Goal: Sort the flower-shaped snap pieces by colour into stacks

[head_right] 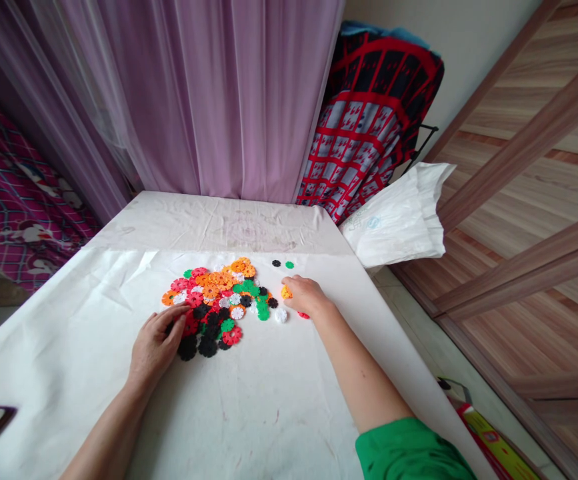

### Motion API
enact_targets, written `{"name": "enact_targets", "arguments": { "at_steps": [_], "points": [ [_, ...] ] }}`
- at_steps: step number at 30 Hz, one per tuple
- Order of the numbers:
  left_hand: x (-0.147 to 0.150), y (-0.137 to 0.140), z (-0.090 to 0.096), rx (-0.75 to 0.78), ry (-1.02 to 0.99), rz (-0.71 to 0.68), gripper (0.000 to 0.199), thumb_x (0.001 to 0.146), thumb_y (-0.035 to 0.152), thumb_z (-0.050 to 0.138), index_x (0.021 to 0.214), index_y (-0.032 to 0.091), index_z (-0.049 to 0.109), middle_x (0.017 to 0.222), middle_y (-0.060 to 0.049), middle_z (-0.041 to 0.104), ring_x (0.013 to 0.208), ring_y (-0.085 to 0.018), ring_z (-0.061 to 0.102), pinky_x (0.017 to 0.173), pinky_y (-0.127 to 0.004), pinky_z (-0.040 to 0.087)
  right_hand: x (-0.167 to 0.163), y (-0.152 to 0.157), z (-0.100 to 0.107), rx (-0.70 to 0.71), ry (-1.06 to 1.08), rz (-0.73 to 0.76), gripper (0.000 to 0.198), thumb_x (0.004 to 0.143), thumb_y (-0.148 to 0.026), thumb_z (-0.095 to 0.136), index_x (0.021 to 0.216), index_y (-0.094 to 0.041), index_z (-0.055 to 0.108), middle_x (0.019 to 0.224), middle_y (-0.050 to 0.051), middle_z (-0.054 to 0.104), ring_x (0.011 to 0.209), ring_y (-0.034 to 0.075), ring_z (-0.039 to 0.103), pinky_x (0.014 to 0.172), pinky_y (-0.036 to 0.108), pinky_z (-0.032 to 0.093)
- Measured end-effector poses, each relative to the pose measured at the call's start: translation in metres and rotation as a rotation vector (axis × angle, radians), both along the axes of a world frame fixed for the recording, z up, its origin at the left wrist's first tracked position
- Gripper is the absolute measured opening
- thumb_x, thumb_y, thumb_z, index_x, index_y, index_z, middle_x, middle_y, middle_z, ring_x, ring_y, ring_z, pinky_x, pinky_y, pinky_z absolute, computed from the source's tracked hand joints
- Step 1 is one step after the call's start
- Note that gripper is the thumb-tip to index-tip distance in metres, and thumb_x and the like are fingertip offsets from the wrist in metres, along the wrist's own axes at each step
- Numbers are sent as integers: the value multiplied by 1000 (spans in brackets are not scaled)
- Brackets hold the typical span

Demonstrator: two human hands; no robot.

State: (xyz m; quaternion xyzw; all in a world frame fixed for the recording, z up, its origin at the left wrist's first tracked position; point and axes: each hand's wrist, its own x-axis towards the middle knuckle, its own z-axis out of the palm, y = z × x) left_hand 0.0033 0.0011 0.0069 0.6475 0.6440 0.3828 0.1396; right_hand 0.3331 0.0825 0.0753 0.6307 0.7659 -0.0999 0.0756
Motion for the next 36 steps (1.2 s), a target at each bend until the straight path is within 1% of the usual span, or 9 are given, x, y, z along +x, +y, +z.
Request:
{"name": "enact_targets", "arguments": {
  "at_steps": [3,7,10,16,21,26,30,36],
  "points": [
    [0,0,-1,-4,2,-6,34,90,45,46,102,28,72,116,-3,74,107,-23,68,102,-42,45,-9,3,1,-19,-45,11,40,80,-26,61,120,-25,64,120,8,63,103,23,63,85,27,42],
    [-1,1,-1,-9,8,-8,34,89,45,45,103,28,72,116,-4,74,107,-24,68,105,-44,43,-8,9,0,-28,-49,28,38,77,-27,64,116,-26,66,117,7,64,100,22,64,83,26,42],
    [-1,1,-1,-5,8,-7,34,89,45,46,103,28,72,116,-3,75,106,-23,68,104,-43,44,8,18,-3,-22,-61,-27,37,77,-25,64,115,-26,66,115,7,65,98,21,64,83,26,42],
    [-1,0,1,6,15,-7,33,89,45,46,102,28,72,114,-3,75,106,-23,69,100,-41,47,62,47,-3,-26,-127,-176,36,75,-24,65,111,-22,68,111,11,69,97,24,65,79,28,44],
    [-3,0,-1,8,26,-14,33,89,46,46,101,29,71,114,-2,75,105,-23,69,103,-42,45,94,69,1,-47,-147,-232,35,73,-25,65,108,-22,71,104,9,73,93,24,66,74,27,44],
    [-5,-1,-6,9,43,1,34,89,49,47,102,30,72,114,-3,75,107,-24,69,109,-47,40,112,89,0,-57,-146,-248,36,73,-24,64,108,-22,72,103,9,73,92,24,66,73,28,44],
    [-6,-2,-9,-8,49,4,35,89,50,46,105,31,71,118,-3,74,109,-25,68,111,-50,38,121,102,-1,-64,-152,-275,38,71,-24,66,108,-23,72,103,10,73,90,25,66,71,29,44],
    [-6,-3,-8,-4,44,8,35,89,51,46,104,30,71,116,-3,74,108,-24,68,110,-48,40,130,111,-5,-71,-155,-290,36,68,-26,70,103,-24,73,100,9,73,91,26,66,73,30,45]
  ]
}}
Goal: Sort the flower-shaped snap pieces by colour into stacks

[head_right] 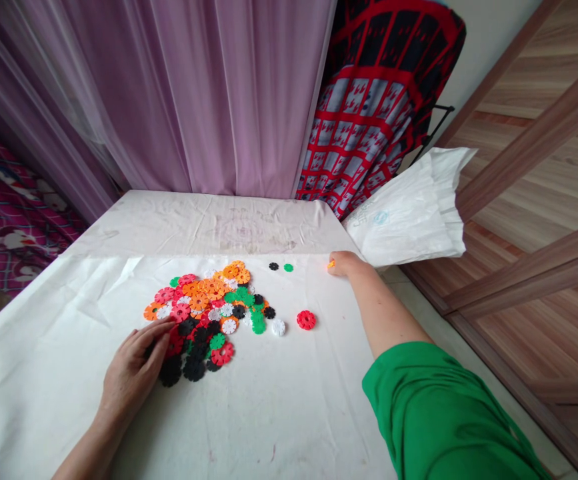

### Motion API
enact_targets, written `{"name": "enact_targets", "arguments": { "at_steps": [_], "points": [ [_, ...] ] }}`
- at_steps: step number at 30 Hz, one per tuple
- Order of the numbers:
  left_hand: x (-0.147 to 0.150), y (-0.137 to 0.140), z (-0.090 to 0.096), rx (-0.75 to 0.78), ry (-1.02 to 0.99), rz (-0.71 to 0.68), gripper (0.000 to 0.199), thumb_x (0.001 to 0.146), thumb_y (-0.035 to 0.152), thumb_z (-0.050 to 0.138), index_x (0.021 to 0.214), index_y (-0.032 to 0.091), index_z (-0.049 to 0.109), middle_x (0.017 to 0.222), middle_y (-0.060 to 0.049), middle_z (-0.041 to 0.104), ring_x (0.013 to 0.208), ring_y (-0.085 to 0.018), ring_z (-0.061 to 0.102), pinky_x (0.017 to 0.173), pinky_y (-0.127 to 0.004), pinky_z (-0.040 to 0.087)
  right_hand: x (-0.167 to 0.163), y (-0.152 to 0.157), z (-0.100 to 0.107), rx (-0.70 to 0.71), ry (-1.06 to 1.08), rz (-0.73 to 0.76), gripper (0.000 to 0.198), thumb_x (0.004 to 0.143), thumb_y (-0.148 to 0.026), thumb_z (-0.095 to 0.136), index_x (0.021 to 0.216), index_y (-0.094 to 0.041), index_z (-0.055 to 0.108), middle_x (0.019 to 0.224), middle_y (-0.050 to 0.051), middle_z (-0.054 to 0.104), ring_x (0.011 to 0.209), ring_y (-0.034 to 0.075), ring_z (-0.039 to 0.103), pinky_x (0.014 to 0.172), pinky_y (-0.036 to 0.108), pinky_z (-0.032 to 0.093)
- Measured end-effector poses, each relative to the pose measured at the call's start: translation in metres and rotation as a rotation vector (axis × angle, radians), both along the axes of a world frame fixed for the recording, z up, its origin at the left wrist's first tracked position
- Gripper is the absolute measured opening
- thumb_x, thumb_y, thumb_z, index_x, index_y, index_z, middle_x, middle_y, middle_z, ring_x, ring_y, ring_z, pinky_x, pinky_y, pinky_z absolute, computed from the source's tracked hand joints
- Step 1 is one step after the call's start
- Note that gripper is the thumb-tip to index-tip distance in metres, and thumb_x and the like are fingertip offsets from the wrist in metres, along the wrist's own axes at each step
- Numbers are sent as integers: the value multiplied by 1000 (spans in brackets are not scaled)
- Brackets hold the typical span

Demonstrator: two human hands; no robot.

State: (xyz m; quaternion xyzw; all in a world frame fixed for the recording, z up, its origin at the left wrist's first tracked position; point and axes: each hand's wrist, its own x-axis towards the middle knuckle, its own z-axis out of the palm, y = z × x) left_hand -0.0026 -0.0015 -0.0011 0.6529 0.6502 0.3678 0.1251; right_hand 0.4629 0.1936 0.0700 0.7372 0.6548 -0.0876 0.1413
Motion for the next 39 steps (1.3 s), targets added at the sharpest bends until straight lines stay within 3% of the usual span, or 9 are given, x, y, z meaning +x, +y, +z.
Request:
{"name": "enact_targets", "arguments": {
  "at_steps": [7,11,14,19,22,26,31,35,39],
  "points": [
    [0,1,1,4,5,-12,35,89,50,46,103,30,71,116,-3,74,108,-25,68,108,-47,41,8,-11,1,57,31,-52,57,79,-42,64,131,-20,60,121,14,67,104,27,64,81,32,47],
    [0,3,1,9,2,-18,35,89,49,46,102,30,72,115,-3,75,107,-24,68,105,-45,43,7,-48,-4,307,86,-178,56,88,-44,56,136,-15,54,130,19,59,114,29,61,90,35,47],
    [1,5,3,14,-1,-15,35,88,49,46,100,30,72,113,-3,75,104,-25,69,102,-44,45,-8,-97,-22,578,201,-201,43,92,-33,47,131,-17,56,131,17,58,117,27,59,96,37,46],
    [2,6,6,38,-19,-16,34,87,48,46,97,29,73,109,-3,76,98,-24,70,96,-41,49,-51,-178,-67,722,514,-145,37,90,-28,44,123,-22,58,133,14,58,121,25,56,97,36,49],
    [2,5,5,79,-41,18,31,86,44,46,96,31,73,104,-1,77,96,-24,70,97,-40,50,-69,-204,-84,715,598,-257,36,88,-29,45,121,-23,59,125,14,63,114,26,60,95,38,51],
    [3,4,1,92,-65,64,30,85,37,46,97,29,73,106,-1,76,97,-22,69,90,-36,54,-80,-213,-91,793,643,-352,37,84,-32,46,114,-19,64,107,13,69,92,24,66,86,38,53],
    [4,-6,-4,72,93,100,38,87,33,45,116,20,67,128,-10,67,120,-26,60,105,-41,47,-98,-221,-96,904,614,-190,32,80,-26,47,100,-17,70,102,11,72,86,22,67,81,34,52],
    [10,-29,-5,-11,335,172,49,92,37,44,134,15,56,145,-16,53,136,-32,46,113,-50,36,-115,-237,-96,897,527,-11,26,80,-18,49,93,-20,72,103,8,73,94,21,66,88,32,49],
    [14,-51,-4,-96,462,176,56,95,44,40,141,14,50,150,-15,49,140,-33,41,116,-52,29,-128,-254,-93,859,473,89,24,82,-12,51,90,-20,72,102,6,74,94,21,65,88,31,47]
  ]
}}
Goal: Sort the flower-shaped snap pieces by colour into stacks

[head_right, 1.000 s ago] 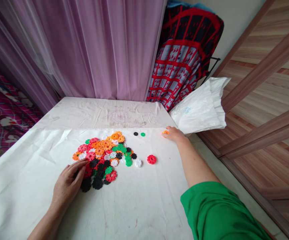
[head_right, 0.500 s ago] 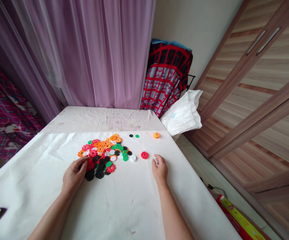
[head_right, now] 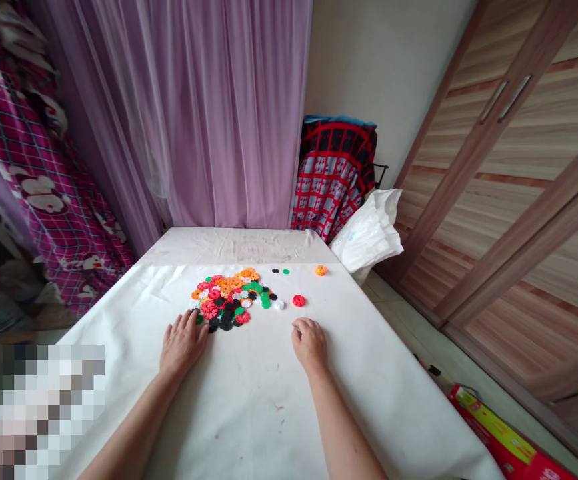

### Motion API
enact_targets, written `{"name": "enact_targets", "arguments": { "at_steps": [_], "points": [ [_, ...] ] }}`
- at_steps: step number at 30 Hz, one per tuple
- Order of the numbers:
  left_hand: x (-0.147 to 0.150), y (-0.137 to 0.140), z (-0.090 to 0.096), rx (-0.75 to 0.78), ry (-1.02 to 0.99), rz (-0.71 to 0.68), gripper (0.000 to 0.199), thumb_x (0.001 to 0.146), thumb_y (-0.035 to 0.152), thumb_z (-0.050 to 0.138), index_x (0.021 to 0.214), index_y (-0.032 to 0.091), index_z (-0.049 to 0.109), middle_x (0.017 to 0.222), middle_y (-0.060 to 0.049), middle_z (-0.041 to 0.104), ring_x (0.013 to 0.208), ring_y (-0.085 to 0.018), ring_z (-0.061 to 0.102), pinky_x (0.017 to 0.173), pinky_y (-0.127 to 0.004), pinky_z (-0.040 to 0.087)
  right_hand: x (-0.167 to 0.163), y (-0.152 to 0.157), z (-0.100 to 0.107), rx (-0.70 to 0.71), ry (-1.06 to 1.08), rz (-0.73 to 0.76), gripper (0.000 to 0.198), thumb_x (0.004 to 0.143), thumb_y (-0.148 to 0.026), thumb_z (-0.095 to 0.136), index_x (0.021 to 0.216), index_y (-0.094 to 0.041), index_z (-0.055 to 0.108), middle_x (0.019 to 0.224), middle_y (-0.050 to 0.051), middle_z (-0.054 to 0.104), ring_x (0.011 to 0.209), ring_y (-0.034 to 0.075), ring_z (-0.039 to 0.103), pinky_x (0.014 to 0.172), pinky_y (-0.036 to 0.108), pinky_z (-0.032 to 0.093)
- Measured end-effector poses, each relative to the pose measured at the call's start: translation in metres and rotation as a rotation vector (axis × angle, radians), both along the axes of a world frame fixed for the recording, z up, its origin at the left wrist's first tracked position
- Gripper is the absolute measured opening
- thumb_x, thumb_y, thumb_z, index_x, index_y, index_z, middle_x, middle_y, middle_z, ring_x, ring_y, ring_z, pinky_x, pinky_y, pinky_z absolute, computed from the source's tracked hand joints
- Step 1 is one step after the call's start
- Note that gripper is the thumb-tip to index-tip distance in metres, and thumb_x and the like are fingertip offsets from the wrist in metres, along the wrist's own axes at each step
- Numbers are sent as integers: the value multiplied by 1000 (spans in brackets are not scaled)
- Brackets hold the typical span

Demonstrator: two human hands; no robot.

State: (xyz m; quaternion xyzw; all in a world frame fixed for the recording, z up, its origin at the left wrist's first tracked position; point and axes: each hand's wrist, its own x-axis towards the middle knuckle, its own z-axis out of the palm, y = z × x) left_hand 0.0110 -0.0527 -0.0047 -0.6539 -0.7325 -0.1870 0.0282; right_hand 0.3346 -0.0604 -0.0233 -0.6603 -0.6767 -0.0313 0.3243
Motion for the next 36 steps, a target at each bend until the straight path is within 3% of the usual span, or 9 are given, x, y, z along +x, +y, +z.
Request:
{"name": "enact_targets", "arguments": {
  "at_steps": [16,20,25,31,36],
  "points": [
    [-2,-5,6,-122,2,-9,60,95,54,33,144,23,47,156,-9,42,146,-31,33,119,-53,22,-20,-14,18,-115,-55,68,24,87,-10,51,88,-22,71,102,4,72,97,20,62,85,29,41],
    [-5,11,10,-175,-2,9,68,94,59,30,150,22,38,161,-10,31,149,-31,25,119,-55,20,-23,-14,22,-143,-27,85,24,88,-11,50,91,-22,71,104,4,72,99,20,62,86,29,41],
    [-3,55,24,-248,-24,30,70,93,62,26,151,24,35,161,-10,32,148,-34,27,115,-62,24,-25,-10,25,-143,19,90,24,87,-10,51,91,-22,72,101,3,73,98,19,62,87,28,42],
    [25,95,32,-264,-28,-44,66,91,65,28,143,29,46,158,-10,39,145,-35,31,111,-68,23,-28,-2,22,-144,54,111,25,85,-8,52,90,-23,72,99,3,73,97,19,62,86,28,43],
    [62,84,21,-233,23,-228,63,91,65,33,139,29,52,158,-8,38,149,-32,24,118,-61,16,-32,6,16,-70,77,165,25,83,-8,52,90,-23,71,96,4,73,92,20,63,84,30,46]
  ]
}}
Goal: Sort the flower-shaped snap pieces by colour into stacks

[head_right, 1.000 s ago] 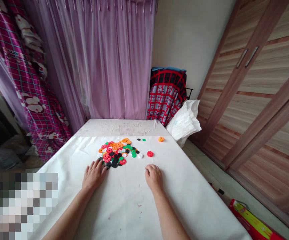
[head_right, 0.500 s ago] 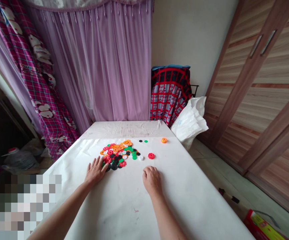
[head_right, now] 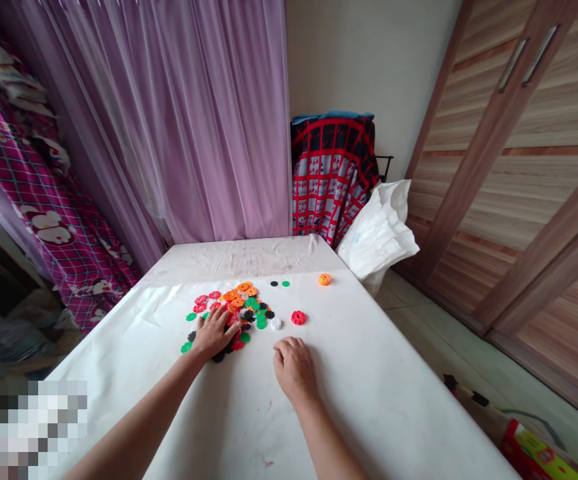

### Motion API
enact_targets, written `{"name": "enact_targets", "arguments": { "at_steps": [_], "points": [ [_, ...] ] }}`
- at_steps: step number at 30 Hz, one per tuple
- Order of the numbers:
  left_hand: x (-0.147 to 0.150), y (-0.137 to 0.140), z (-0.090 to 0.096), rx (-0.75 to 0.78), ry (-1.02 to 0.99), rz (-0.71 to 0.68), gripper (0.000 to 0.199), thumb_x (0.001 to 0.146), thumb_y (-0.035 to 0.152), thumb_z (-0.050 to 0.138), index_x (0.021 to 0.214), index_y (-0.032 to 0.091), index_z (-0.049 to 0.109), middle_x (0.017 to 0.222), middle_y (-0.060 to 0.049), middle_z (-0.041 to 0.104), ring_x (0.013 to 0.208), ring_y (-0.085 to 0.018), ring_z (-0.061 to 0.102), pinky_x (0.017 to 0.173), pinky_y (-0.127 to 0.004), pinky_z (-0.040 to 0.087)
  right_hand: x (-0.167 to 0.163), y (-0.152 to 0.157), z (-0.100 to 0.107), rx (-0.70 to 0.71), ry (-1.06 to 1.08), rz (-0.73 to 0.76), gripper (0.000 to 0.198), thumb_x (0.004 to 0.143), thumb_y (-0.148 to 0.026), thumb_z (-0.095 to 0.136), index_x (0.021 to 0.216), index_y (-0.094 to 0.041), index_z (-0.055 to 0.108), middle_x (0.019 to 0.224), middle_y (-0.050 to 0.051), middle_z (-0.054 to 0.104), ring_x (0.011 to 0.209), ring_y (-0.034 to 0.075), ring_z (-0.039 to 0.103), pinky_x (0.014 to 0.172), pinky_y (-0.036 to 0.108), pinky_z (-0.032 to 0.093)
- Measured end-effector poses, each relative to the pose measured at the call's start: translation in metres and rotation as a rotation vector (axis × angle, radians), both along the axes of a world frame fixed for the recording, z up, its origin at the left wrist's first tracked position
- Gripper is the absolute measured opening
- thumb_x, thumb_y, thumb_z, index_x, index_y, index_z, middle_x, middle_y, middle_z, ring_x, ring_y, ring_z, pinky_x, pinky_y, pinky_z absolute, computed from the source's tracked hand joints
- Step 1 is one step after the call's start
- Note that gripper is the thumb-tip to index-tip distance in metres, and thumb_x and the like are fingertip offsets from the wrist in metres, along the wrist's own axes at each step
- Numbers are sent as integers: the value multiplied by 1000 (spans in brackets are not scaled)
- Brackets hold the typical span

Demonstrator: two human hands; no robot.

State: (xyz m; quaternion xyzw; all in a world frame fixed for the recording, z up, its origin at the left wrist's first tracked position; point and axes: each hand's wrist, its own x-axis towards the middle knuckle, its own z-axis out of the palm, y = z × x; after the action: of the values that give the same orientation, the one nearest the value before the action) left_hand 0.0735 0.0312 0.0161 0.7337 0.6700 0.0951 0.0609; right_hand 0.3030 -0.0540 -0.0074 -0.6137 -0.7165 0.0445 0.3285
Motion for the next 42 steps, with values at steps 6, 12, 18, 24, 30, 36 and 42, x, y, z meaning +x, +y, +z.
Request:
{"name": "enact_targets", "arguments": {
  "at_steps": [6,12,18,24,30,36,42],
  "points": [
    [22,-21,-5,74,-33,-238,60,93,62,38,145,35,45,156,-7,43,145,-31,32,118,-61,19,-8,20,-8,108,192,27,26,84,-12,45,94,-21,67,95,7,72,89,19,67,80,29,50],
    [15,48,27,70,-16,-143,60,96,60,30,145,29,46,156,-8,42,145,-27,33,119,-54,21,-13,27,-14,123,279,10,18,85,-16,45,88,-21,62,81,3,68,65,15,63,63,24,47],
    [28,122,30,-72,-5,-119,60,95,61,28,138,29,54,148,-13,51,137,-36,44,106,-66,35,-19,13,0,91,166,149,11,85,-16,53,86,-23,61,83,2,67,77,16,64,69,25,46],
    [36,100,20,-114,-7,-268,53,95,61,29,135,38,55,151,-3,49,139,-27,42,114,-55,31,-32,1,10,79,43,244,18,78,-25,70,94,-24,61,96,4,66,91,21,61,81,32,47],
    [9,24,17,-132,7,-456,61,93,66,30,146,39,43,161,-2,34,148,-28,28,120,-54,20,-34,5,3,38,-7,116,9,79,-22,68,84,-24,60,88,3,64,87,21,58,77,32,44],
    [-15,-44,3,1,84,-551,81,84,75,43,153,37,29,163,-7,28,149,-36,23,119,-61,17,-26,13,0,30,-41,-5,6,82,-17,62,85,-23,62,88,4,65,84,21,58,75,32,43],
    [-30,-63,-7,85,117,-292,84,80,77,46,151,31,38,162,-11,30,149,-39,22,118,-65,14,-34,4,11,174,-56,161,18,90,-19,53,102,-22,67,104,7,67,98,20,59,88,33,43]
  ]
}}
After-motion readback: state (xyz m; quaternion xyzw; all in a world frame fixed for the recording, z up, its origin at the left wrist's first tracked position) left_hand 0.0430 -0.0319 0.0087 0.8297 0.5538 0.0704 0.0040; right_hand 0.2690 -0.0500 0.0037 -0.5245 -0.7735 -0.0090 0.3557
